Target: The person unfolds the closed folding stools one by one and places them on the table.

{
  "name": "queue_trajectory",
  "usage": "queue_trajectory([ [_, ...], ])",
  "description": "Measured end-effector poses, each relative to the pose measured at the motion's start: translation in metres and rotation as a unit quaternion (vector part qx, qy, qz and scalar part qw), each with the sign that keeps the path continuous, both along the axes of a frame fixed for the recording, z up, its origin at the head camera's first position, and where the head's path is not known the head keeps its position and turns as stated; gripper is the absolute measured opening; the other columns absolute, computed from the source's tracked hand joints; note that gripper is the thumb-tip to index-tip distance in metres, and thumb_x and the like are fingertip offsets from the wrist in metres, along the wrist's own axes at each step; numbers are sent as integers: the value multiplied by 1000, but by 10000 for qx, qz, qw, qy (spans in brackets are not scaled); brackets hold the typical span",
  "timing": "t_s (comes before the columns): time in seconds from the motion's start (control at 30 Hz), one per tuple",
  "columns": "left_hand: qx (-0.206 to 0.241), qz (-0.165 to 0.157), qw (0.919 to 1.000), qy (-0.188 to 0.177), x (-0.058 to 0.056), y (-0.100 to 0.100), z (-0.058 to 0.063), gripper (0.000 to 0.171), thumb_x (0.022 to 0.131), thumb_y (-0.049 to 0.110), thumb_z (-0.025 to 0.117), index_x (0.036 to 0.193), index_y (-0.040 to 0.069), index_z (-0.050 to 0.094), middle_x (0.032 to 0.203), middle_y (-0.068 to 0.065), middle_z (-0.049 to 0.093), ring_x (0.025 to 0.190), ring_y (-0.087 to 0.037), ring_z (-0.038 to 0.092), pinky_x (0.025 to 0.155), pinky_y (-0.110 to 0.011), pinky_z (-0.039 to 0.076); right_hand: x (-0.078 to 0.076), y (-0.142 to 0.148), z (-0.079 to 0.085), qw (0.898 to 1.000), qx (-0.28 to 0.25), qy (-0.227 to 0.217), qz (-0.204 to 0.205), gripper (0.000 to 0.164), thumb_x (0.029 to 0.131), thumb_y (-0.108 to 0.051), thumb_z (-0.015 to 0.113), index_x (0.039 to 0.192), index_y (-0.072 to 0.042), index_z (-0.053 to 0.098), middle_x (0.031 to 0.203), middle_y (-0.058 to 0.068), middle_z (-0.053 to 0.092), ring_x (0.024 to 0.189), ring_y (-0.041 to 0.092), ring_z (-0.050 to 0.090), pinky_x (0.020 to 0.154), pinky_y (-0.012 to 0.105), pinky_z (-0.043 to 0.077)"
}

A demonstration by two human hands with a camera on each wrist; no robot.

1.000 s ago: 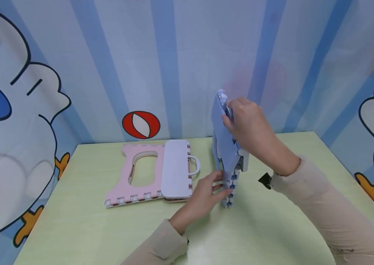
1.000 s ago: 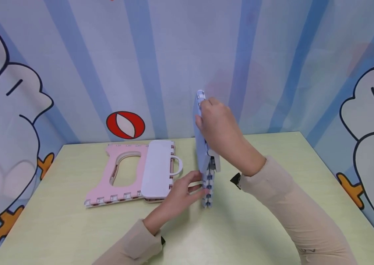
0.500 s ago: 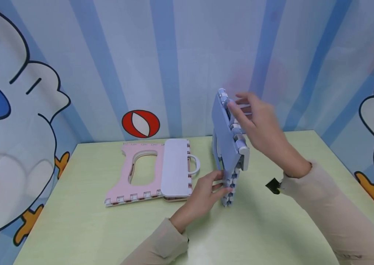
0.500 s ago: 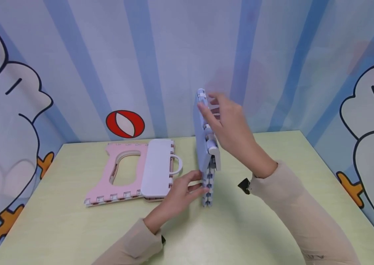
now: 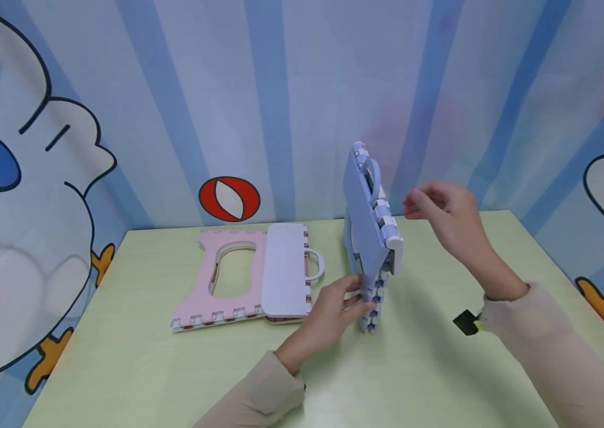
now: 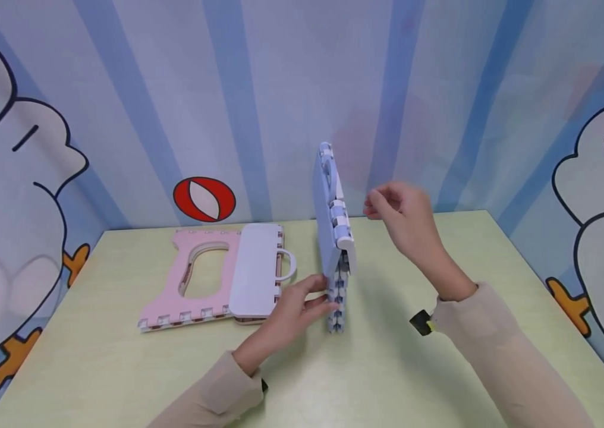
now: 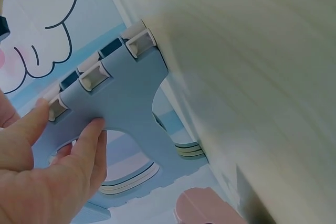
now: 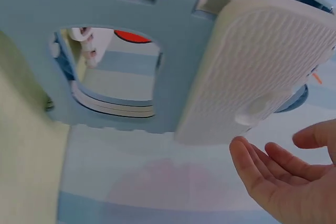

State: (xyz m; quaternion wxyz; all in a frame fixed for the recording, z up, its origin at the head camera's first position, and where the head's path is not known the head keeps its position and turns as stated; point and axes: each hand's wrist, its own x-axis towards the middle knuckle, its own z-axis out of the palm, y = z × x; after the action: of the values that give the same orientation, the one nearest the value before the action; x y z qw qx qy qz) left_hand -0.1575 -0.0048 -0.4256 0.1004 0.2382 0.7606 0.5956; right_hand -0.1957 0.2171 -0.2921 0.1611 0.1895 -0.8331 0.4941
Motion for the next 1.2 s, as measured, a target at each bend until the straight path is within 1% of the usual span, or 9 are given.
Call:
queue_trajectory([
  [0.23, -59, -1, 10000, -9, 0, 1, 0, 48, 95, 17, 69, 137, 2, 53, 135, -11, 58, 127, -19, 54, 97, -22, 47, 1, 14, -29, 9916, 88, -1217, 432, 28, 103, -7, 54, 125, 10, 57, 119, 25, 63, 98, 10, 66, 83, 19, 54],
  [0.33, -30, -13, 10000, -30, 0, 2, 0, 48, 95, 16, 69, 137, 1, 53, 135, -12, 58, 127, -19, 54, 97, -22, 47, 3, 17, -42, 9864, 277, -1491, 639, 30, 99, -2, 58, 127, 7, 56, 123, 22, 62, 104, 13, 64, 85, 19, 53],
  [0.43, 4, -39, 10000, -31, 0, 3, 1, 47, 95, 16, 69, 137, 2, 54, 135, -11, 58, 126, -18, 54, 97, -22, 47, 5, 18, -54, 9803, 301, -1587, 1133, 34, 95, 5, 60, 128, 8, 54, 127, 24, 59, 110, 18, 63, 86, 21, 54],
  [0.57, 19, -57, 10000, -33, 0, 2, 1, 47, 95, 17, 69, 137, 3, 54, 134, -9, 58, 126, -17, 54, 98, -22, 47, 6, 19, -68, 9625, 46, -1741, 2079, 56, 88, 15, 59, 141, 10, 41, 141, 30, 46, 118, 15, 58, 89, 24, 53],
  [0.7, 5, -21, 10000, -84, 0, 2, 1, 48, 95, 18, 70, 137, 4, 53, 134, -8, 58, 126, -16, 54, 98, -22, 47, 7, 18, -81, 9435, -284, -1894, 2706, 81, 83, 18, 62, 154, 1, 25, 151, 31, 30, 123, 11, 53, 94, 31, 52],
  [0.8, 19, -16, 9999, -131, 0, 2, 0, 47, 95, 18, 70, 137, 5, 53, 133, -8, 58, 125, -15, 54, 98, -22, 46, 8, 16, -88, 9372, -509, -2002, 2809, 92, 82, 15, 70, 157, -6, 20, 154, 29, 26, 124, 11, 52, 97, 35, 51],
  [0.93, 60, -30, 10000, -24, -1, 1, -1, 46, 95, 16, 69, 136, 5, 52, 133, -7, 57, 125, -15, 54, 99, -22, 46, 9, 10, -97, 9354, -557, -2109, 2781, 100, 80, 9, 78, 159, -6, 18, 159, 25, 22, 128, 12, 50, 98, 35, 50],
  [1.1, 73, -52, 9996, 264, 0, -1, -3, 43, 96, 12, 67, 135, 4, 51, 134, -7, 57, 125, -15, 54, 100, -23, 45, 10, 4, -107, 9402, -274, -2072, 2688, 95, 80, 3, 81, 156, -3, 26, 159, 23, 25, 128, 16, 50, 101, 32, 48],
  [1.2, 74, -47, 9995, 297, 0, -2, -3, 43, 97, 12, 67, 136, 4, 51, 134, -7, 57, 125, -15, 53, 101, -23, 45, 11, 3, -111, 9438, -256, -2013, 2609, 89, 80, 2, 81, 154, -1, 31, 156, 24, 31, 126, 16, 53, 100, 33, 48],
])
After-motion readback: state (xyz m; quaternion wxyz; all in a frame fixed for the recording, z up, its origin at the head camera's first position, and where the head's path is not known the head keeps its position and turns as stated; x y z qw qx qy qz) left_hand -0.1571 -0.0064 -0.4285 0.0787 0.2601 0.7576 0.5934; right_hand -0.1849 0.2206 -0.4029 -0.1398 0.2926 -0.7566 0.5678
